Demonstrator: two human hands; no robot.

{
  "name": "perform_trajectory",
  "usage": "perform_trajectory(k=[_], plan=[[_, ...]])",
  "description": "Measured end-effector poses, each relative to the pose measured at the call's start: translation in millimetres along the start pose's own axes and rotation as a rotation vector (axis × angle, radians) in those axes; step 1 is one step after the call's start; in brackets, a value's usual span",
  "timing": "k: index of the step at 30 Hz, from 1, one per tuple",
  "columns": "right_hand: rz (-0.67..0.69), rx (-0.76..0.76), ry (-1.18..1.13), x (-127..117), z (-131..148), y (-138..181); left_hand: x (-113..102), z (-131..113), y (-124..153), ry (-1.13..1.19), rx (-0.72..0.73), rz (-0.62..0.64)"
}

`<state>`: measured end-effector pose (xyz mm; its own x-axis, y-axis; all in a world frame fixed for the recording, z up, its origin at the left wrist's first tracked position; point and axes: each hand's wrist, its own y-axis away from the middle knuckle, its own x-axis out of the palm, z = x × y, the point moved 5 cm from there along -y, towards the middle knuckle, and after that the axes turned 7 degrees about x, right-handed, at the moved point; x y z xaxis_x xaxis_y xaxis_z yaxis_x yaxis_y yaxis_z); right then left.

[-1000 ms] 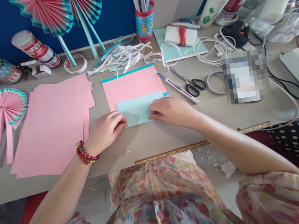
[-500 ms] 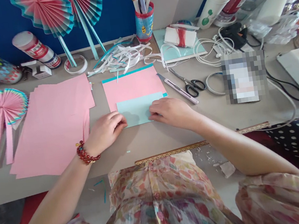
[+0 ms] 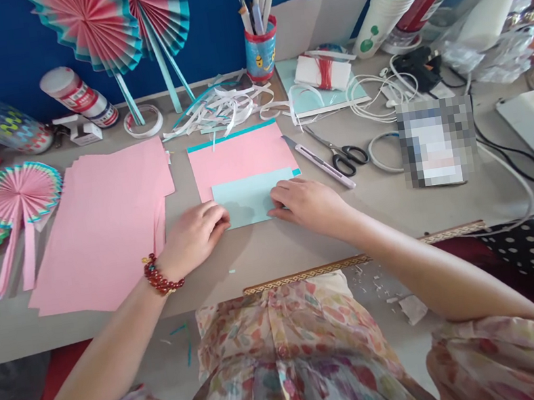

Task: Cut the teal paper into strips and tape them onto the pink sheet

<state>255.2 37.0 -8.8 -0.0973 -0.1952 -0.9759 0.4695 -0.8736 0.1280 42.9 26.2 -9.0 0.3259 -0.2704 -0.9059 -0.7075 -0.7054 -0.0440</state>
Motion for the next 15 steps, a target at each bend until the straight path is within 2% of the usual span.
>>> perform_trajectory(k=[4,8,11,15], plan=[[0.013,0.005,-0.036,1,-2,-1,2,-6,4,-0.139,0.075,-0.052],[0.014,-0.007,-0.081,-1,-2,-2,11,-16,7,-0.268,0.244,-0.004],[0.04,-0.019,-0.123,-5,-4,-2,14,-20,6,-0.277,0.319,0.035],[0.088,0.004,-0.144,-14,-16,2,12,-21,2,-0.234,0.33,0.03]])
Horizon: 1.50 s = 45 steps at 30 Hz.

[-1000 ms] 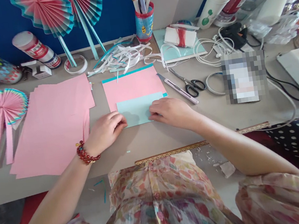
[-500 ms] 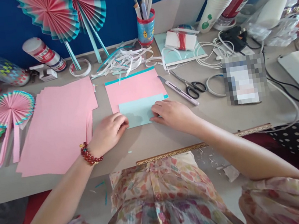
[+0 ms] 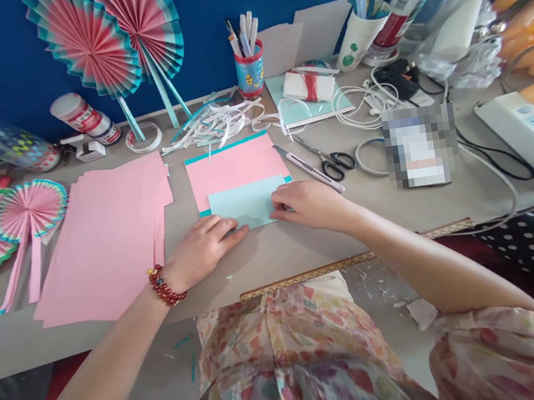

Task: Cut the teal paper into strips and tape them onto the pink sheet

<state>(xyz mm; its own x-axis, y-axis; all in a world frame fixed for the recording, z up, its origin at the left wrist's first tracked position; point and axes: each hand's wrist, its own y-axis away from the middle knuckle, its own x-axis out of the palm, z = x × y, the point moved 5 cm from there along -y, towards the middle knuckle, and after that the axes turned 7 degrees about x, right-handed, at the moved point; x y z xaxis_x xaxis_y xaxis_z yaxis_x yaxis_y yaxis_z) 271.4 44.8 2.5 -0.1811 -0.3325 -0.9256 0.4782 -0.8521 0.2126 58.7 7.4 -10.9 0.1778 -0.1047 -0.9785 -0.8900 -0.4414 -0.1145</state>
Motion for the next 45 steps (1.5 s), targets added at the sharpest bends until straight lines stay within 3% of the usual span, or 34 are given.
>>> perform_trajectory(k=[8,22,33,40,45], plan=[[-0.001,0.026,0.016,-3,-21,10,-4,3,-3,0.1,-0.023,-0.014],[-0.011,0.002,0.1,4,-23,9,1,4,0,0.012,-0.029,0.066],[-0.133,-0.027,0.084,10,-23,14,2,3,0,-0.05,0.005,0.018],[-0.339,0.008,0.167,16,-20,27,-1,-2,-2,-0.11,0.038,0.014],[-0.413,-0.227,0.332,18,13,39,-1,-10,-6,-0.176,0.021,0.037]])
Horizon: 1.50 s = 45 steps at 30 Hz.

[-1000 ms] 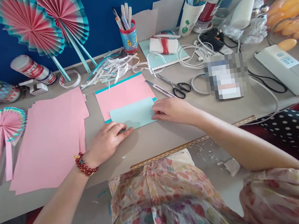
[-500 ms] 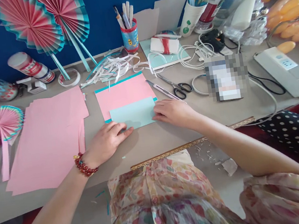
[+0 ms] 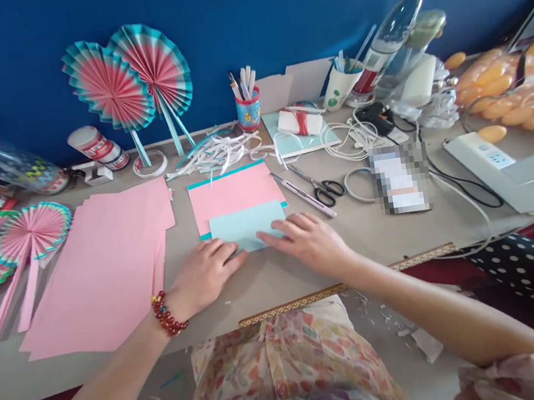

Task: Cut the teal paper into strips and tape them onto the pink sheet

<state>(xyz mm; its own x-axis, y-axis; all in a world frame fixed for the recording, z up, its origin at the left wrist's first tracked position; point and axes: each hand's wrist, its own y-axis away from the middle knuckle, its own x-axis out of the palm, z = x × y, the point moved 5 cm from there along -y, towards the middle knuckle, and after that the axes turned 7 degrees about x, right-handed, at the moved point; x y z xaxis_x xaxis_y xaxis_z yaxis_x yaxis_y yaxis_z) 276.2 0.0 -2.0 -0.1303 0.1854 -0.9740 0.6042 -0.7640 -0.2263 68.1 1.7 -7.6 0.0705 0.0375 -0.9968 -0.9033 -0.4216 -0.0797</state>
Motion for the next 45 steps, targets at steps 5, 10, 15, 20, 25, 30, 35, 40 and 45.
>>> perform_trajectory(k=[5,10,15,20,25,30,35,40,45], plan=[[0.041,-0.115,0.053,2,24,-4,0,-6,-5,-0.056,-0.022,0.076],[0.044,-0.057,0.061,1,22,4,0,-8,-4,-0.078,-0.026,0.09],[0.004,0.089,0.047,-6,13,29,2,-14,5,-0.098,-0.088,0.055],[-0.026,0.159,0.014,-6,11,41,2,-18,33,-0.115,-0.217,-0.015],[-0.009,0.183,-0.034,-1,10,45,4,-19,57,-0.108,-0.27,-0.055],[-0.01,0.187,-0.066,-11,4,37,5,-17,61,-0.061,-0.258,-0.096],[0.13,0.107,0.05,-15,17,-5,7,-12,56,0.018,-0.253,-0.145],[0.24,-0.034,0.048,-1,45,-40,-1,-3,57,0.128,-0.326,-0.241],[0.216,0.034,-0.039,4,40,-45,-23,4,68,0.24,-0.514,-0.479]])
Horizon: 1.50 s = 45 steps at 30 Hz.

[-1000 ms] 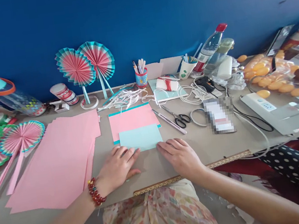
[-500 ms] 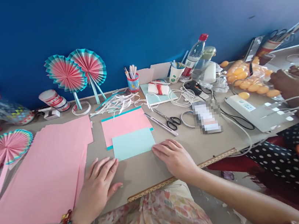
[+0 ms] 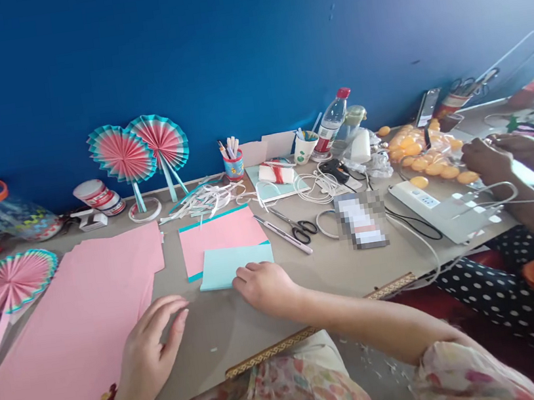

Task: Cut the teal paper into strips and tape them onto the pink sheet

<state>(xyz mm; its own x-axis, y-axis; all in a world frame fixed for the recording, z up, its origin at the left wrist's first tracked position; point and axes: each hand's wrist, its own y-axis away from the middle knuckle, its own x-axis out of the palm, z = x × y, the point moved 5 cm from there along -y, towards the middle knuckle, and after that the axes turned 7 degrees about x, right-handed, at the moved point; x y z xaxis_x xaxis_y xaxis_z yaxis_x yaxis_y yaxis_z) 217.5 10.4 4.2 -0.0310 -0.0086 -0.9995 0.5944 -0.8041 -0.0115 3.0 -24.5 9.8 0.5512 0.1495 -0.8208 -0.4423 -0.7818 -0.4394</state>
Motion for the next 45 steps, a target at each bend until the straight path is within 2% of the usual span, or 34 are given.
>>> perform_trajectory(k=[2,4,5,8,10,13,16,19,21,23,26,29,35,38,40,42,43,45], plan=[[-0.041,0.061,-0.039,-1,-6,1,3,-7,-4,0.038,-0.009,0.035],[-0.113,0.112,-0.115,-4,-7,2,14,-18,-11,0.04,0.027,0.125],[-0.164,0.124,-0.185,-7,-6,2,19,-24,-15,0.029,0.043,0.132],[-0.331,0.1,-0.472,-18,1,4,28,-38,-28,0.035,0.055,0.069],[-0.376,0.04,-0.583,-24,6,6,28,-45,-37,0.02,0.098,0.008],[-0.414,-0.057,-0.62,-33,8,10,19,-52,-49,-0.032,0.227,-0.042],[-0.446,-0.059,-0.584,-40,-8,21,6,-45,-58,-0.068,0.288,-0.065],[-0.466,0.106,-0.499,-39,-45,40,-12,-27,-61,-0.158,0.232,-0.186],[-0.489,0.327,-0.344,-36,-80,58,-21,-16,-60,-0.198,0.207,-0.263],[-0.484,0.572,-0.113,-34,-114,77,-22,-12,-57,-0.208,0.227,-0.253],[-0.293,0.807,0.137,-27,-150,96,-13,-13,-54,-0.209,0.285,-0.168],[-0.151,0.864,0.206,-21,-166,98,-5,-17,-55,-0.193,0.316,-0.128],[-0.209,0.833,0.183,-29,-177,71,-6,-19,-55,-0.238,0.358,-0.16],[-0.285,0.767,0.136,-41,-164,55,-8,-23,-53,-0.301,0.383,-0.182],[-0.392,0.607,0.004,-50,-137,45,-6,-27,-53,-0.335,0.39,-0.176],[-0.476,0.312,-0.2,-56,-96,37,-1,-33,-53,-0.359,0.387,-0.155],[-0.469,0.165,-0.255,-56,-74,34,2,-35,-54,-0.366,0.383,-0.142],[-0.425,0.004,-0.256,-48,-38,29,12,-40,-54,-0.38,0.37,-0.1]])
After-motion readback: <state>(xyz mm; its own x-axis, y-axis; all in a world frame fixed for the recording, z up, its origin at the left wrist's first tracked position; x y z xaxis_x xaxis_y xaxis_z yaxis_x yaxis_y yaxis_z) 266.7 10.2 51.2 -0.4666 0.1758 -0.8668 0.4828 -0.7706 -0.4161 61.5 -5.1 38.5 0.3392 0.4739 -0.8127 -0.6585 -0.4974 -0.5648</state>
